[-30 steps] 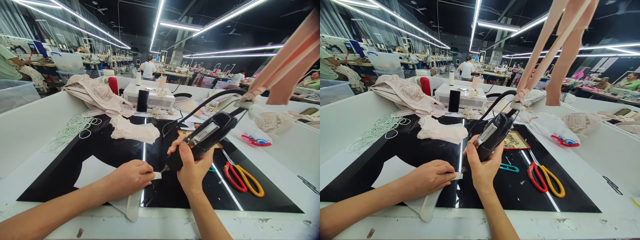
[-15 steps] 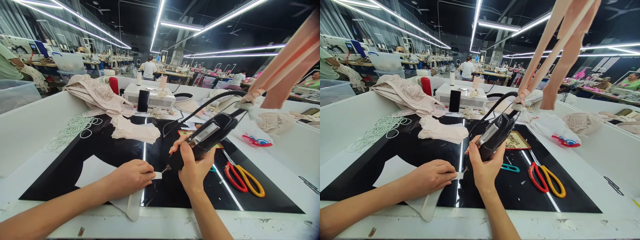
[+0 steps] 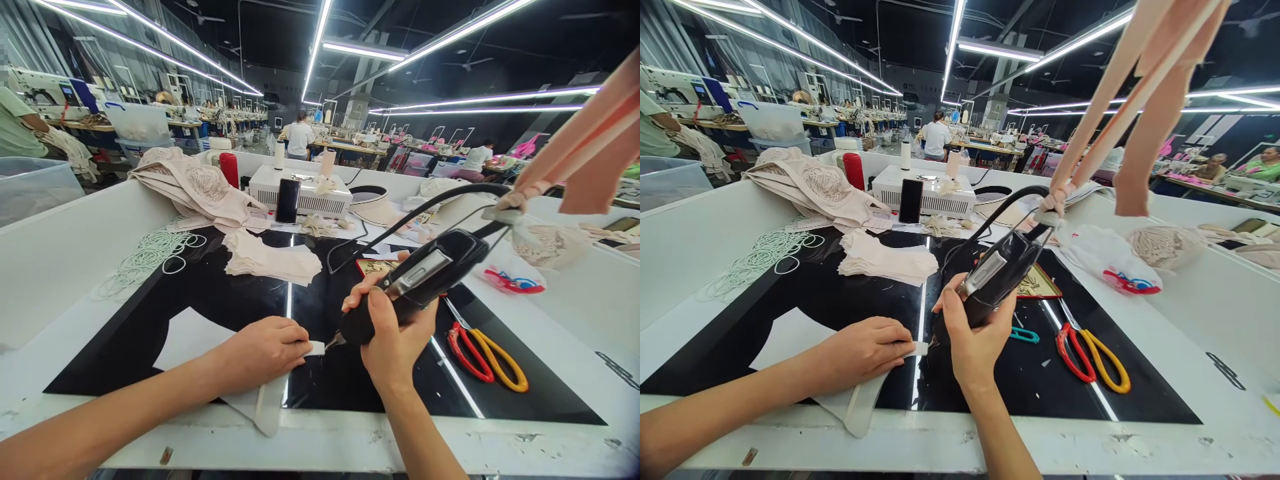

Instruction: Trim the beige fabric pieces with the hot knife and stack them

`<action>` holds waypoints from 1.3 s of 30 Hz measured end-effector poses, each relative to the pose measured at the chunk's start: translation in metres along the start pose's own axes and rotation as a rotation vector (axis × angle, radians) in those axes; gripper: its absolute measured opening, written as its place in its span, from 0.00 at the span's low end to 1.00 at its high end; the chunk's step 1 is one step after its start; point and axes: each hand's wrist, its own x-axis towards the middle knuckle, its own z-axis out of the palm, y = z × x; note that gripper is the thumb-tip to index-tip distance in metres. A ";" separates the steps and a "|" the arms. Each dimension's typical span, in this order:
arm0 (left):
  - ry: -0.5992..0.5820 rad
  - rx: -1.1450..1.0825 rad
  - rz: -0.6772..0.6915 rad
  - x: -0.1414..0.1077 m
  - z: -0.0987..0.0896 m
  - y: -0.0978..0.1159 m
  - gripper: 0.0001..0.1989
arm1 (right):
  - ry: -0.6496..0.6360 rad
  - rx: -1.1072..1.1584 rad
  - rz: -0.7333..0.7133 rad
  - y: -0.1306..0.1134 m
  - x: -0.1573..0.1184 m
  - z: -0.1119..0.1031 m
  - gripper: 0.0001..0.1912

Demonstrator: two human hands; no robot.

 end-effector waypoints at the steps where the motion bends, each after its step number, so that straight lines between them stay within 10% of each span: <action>1: 0.005 -0.003 0.003 0.000 0.000 0.000 0.10 | -0.012 0.006 0.004 -0.001 -0.001 0.000 0.24; 28: 0.042 -0.047 0.075 -0.008 0.007 -0.011 0.28 | 0.000 -0.079 0.051 -0.007 -0.004 -0.003 0.21; 39: -0.070 -0.067 -0.006 -0.008 -0.011 0.001 0.15 | 0.040 -0.095 -0.009 -0.011 -0.009 -0.009 0.21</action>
